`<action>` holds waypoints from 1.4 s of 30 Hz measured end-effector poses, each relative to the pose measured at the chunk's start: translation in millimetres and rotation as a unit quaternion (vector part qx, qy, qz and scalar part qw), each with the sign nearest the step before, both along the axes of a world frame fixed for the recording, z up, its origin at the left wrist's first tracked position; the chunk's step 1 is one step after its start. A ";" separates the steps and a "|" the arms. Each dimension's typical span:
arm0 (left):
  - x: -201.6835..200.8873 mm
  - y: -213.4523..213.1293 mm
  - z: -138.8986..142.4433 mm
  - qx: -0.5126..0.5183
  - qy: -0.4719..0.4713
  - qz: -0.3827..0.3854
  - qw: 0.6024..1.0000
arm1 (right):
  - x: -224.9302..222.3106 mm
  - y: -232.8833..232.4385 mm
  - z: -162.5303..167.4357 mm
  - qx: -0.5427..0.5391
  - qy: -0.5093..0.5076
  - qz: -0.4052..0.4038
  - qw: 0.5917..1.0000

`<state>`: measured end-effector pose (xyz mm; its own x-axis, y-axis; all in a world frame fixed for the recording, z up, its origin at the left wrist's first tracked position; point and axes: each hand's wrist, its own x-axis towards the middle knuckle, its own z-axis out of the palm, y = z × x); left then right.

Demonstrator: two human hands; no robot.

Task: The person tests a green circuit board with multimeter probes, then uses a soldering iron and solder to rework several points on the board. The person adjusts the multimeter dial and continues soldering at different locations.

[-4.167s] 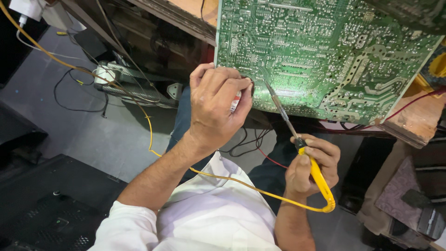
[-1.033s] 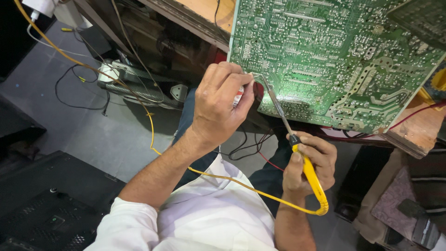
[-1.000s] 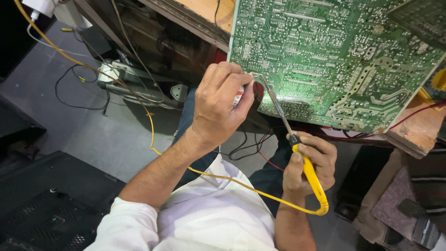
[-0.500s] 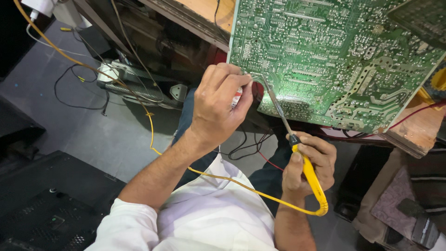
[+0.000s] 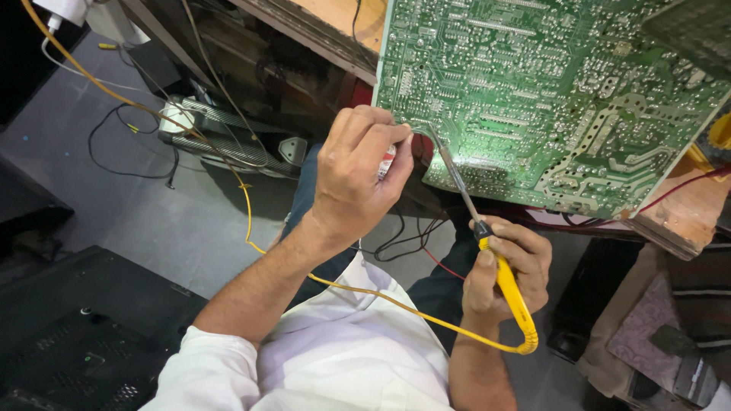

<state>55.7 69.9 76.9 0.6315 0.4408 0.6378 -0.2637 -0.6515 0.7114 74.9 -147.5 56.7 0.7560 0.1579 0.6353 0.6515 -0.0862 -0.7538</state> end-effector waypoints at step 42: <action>0.6 7.2 -1.6 -0.005 0.001 0.008 1.000 | 4.4 -5.7 -18.6 0.110 0.027 0.024 0.993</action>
<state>56.3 77.1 75.3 0.6249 0.4573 0.6327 -0.2516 -0.6493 0.7177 79.3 -153.2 38.1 0.7846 0.0570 0.6173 0.6091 0.1146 -0.7847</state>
